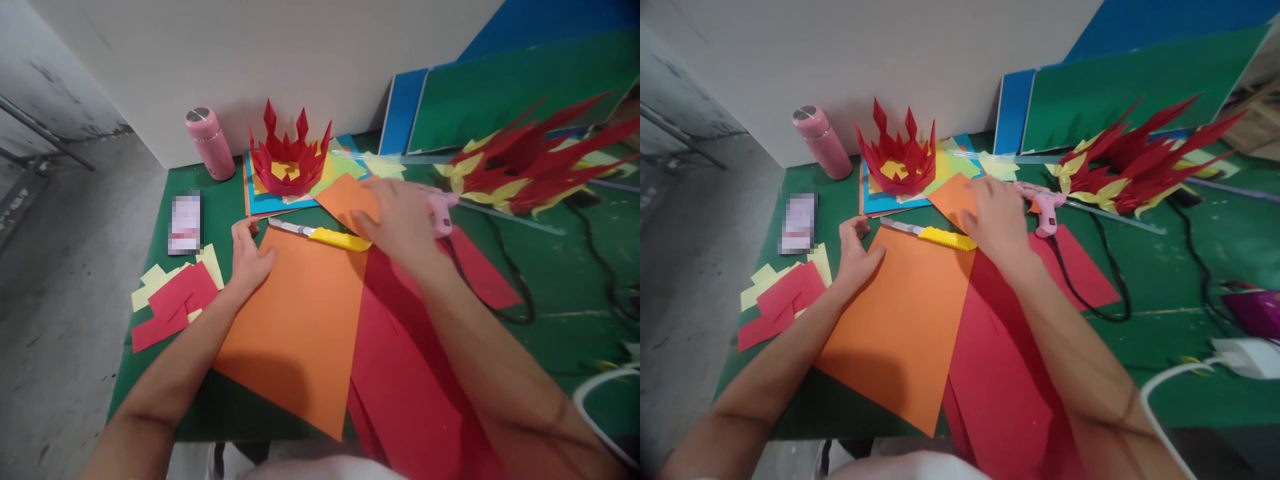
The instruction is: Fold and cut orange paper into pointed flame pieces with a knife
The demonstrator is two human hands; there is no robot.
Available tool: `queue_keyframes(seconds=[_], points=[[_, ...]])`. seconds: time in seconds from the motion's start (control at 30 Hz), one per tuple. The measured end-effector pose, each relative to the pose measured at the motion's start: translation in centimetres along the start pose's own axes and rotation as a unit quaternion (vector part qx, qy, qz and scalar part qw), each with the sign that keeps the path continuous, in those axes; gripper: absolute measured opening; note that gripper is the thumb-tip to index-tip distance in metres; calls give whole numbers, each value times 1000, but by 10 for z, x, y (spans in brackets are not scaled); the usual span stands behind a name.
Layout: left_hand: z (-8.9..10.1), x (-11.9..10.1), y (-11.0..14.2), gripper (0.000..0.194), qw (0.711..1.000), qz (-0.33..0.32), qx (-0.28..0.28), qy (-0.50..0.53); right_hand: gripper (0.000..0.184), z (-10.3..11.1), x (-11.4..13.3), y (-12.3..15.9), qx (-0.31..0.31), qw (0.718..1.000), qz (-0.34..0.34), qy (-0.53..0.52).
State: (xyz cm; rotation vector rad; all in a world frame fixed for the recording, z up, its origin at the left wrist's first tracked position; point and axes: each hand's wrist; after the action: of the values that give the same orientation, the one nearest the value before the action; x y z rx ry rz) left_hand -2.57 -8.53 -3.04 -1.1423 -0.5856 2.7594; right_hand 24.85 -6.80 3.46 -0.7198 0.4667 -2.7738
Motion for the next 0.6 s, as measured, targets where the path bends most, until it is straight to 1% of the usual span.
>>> queue_keyframes(seconds=[0.03, 0.07, 0.1, 0.17, 0.23, 0.3, 0.37, 0.47, 0.53, 0.6], points=[[0, -1, 0, 59, 1000, -3, 7, -15, 38, -3, 8, 2, 43, 998, 18, -33], [1, -2, 0, 61, 999, -7, 13, -35, 37, -7, 15, 4, 92, 994, 28, -60], [2, -4, 1, 64, 998, -10, 20, -56, 39, -12, 22, 6, 129, 988, 34, -72], [3, -7, 1, 70, 994, -16, 37, -98, 38, -22, 30, 11, 156, 985, 50, -55], [4, -9, 2, 76, 990, -21, 56, -131, 37, -28, 33, 13, 161, 984, 58, -42], [4, -9, 3, 80, 985, -28, 74, -152, 37, -28, 32, 14, 158, 985, 54, -42], [4, -9, 3, 83, 981, -35, 85, -168, 35, -22, 28, 12, 143, 988, 44, -37], [5, -9, 2, 84, 975, -53, 107, -188, 33, -10, 20, 9, 110, 993, 31, 6], [6, -10, 1, 83, 969, -68, 128, -198, 32, -6, 11, 7, 101, 994, 29, 42], [7, -11, 0, 78, 965, -81, 145, -202, 31, -6, 1, 6, 95, 993, 25, 70]])
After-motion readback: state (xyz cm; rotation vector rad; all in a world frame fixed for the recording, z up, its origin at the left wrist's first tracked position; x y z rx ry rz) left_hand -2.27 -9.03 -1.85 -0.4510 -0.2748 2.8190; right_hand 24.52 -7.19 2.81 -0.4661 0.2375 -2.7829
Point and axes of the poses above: each hand's wrist, its own y-axis away from the middle knuckle, its own z-axis out of the back of the hand, x = y × z, and after that the axes turned 13 degrees about -y, right-handed
